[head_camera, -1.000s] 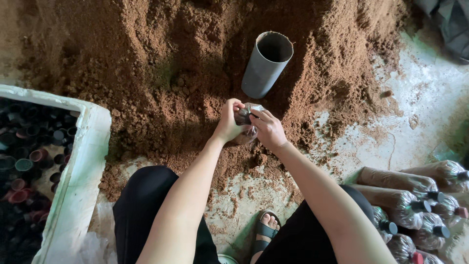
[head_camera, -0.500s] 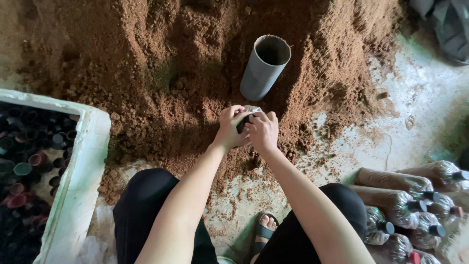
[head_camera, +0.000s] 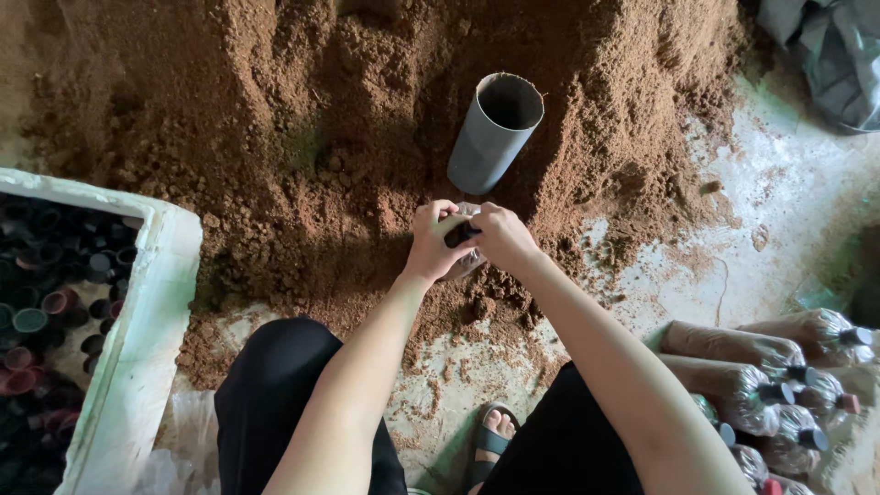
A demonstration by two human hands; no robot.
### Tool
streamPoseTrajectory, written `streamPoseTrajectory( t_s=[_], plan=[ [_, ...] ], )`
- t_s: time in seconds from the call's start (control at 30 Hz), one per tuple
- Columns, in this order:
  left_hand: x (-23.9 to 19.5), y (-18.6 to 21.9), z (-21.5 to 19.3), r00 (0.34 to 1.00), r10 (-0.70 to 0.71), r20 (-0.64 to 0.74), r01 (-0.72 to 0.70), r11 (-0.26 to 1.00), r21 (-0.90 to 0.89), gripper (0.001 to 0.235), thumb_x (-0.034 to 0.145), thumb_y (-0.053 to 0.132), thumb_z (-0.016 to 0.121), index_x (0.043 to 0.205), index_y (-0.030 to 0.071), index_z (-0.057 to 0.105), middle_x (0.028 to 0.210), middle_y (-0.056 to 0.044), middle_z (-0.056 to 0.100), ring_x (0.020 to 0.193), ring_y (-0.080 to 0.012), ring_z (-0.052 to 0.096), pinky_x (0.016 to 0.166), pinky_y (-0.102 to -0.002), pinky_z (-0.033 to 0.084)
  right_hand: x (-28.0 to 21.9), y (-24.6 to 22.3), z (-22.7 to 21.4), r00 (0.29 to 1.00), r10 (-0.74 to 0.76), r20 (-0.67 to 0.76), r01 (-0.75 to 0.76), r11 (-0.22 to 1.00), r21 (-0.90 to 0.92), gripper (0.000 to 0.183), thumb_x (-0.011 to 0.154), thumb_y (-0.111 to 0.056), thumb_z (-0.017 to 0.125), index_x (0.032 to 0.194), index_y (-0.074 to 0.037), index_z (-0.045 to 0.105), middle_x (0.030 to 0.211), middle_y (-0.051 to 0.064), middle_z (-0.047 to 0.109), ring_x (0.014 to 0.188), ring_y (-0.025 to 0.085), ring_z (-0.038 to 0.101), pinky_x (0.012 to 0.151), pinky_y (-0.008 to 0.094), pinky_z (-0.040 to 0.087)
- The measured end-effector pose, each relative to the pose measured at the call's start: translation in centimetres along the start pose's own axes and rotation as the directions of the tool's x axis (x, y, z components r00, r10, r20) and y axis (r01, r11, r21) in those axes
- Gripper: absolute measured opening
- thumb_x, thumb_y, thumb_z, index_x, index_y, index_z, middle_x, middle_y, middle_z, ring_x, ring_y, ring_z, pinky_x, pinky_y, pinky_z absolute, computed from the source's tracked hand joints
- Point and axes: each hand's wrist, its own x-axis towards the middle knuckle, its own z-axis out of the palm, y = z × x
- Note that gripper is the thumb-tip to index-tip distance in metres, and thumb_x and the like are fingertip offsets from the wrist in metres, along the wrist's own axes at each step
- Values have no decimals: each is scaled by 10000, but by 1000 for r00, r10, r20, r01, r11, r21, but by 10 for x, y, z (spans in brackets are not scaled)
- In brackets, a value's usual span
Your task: The person fills clear plastic bags with brown granular material using a cylindrical metal funnel. They then place small black plastic caps into the filled bags and seal them by twisting the tops. The completed bags are placed on the floor next to other filled bags.
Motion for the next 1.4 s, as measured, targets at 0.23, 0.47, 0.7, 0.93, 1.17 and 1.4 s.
streamPoseTrajectory(
  t_s=[0.23, 0.47, 0.7, 0.93, 1.17, 1.4],
  plan=[
    [-1, -4, 0, 998, 38, 45, -41, 998, 56, 404, 689, 426, 889, 1033, 246, 778, 1147, 44, 589, 1021, -208, 567, 927, -366, 507, -4, -32, -5, 946, 325, -8, -321, 938, 128, 331, 710, -248, 901, 961, -125, 724, 971, 82, 703, 995, 372, 725, 834, 485, 612],
    [-14, -13, 10, 971, -66, 231, 17, 978, 209, 551, 684, 243, 834, 1224, 221, 727, 1280, -10, 543, 1203, -317, 486, 1015, -472, 437, -17, -85, -1, 736, 646, -202, -534, 738, 413, 206, 766, -274, 868, 910, -149, 791, 742, 92, 728, 868, 342, 746, 754, 487, 593],
    [-4, -22, 10, 984, -39, 176, 15, 990, 138, 538, 618, 254, 856, 1148, 254, 760, 1199, 18, 568, 1106, -270, 571, 1030, -438, 437, -37, -104, 3, 605, 672, -428, -100, 597, 796, 260, 819, -54, 855, 709, 12, 629, 765, 201, 679, 1033, 433, 703, 915, 522, 536],
    [-3, -24, 9, 979, -98, 181, 81, 992, 97, 478, 669, 403, 880, 1113, 269, 763, 1197, 49, 552, 1121, -230, 533, 1012, -415, 438, -31, -14, 25, 880, 261, -398, 24, 810, 586, 480, 708, -245, 900, 1174, -186, 801, 996, 95, 556, 984, 266, 499, 911, 366, 414],
    [0, -15, 2, 962, -149, 227, 139, 988, 61, 512, 654, 294, 871, 1154, 298, 765, 1218, 38, 534, 1149, -237, 507, 1076, -422, 411, -33, -30, 37, 806, 397, -439, 3, 739, 673, 433, 726, -228, 922, 1137, -161, 804, 1032, 71, 536, 1017, 216, 464, 921, 320, 400],
    [-5, -21, 5, 933, -186, 309, 152, 980, 130, 615, 668, 200, 848, 1261, 305, 727, 1296, 19, 487, 1229, -278, 452, 1126, -491, 342, -29, -53, 67, 637, 559, -531, -32, 707, 706, 365, 775, -172, 875, 1122, -117, 777, 1074, 84, 411, 1052, 215, 337, 888, 328, 347]
  ],
)
